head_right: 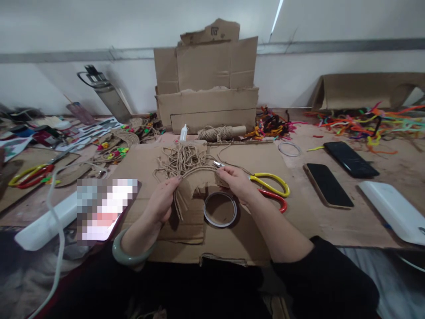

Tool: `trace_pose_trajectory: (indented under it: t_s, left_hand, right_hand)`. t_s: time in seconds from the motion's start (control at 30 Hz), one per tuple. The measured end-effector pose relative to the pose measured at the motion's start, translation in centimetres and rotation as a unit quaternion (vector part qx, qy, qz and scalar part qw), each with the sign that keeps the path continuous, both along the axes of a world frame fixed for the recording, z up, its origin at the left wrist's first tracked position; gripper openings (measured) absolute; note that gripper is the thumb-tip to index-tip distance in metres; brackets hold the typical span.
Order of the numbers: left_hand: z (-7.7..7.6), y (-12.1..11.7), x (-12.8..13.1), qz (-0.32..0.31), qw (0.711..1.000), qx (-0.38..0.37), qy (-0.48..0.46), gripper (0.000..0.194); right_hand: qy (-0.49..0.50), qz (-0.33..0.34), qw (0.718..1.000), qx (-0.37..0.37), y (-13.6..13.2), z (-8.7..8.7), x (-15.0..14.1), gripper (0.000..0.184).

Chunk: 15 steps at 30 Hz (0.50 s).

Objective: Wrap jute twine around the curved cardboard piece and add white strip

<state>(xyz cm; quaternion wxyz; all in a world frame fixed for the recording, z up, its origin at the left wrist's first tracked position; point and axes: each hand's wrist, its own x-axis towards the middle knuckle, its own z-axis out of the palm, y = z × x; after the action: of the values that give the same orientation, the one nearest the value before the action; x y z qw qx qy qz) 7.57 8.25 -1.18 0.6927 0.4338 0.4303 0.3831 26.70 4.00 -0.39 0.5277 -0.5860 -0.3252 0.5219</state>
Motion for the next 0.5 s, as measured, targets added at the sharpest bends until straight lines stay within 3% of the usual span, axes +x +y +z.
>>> trace_pose_trajectory:
  t_s: [0.13, 0.5]
  left_hand:
    - [-0.09, 0.11, -0.05, -0.002, 0.999, 0.005, -0.045, 0.023]
    - [0.61, -0.06, -0.14, 0.008, 1.000, -0.025, 0.007, 0.030]
  right_hand:
    - [0.016, -0.028, 0.999, 0.013, 0.22, 0.02, 0.18, 0.029]
    - [0.051, -0.063, 0.996, 0.031, 0.37, -0.39, 0.60, 0.037]
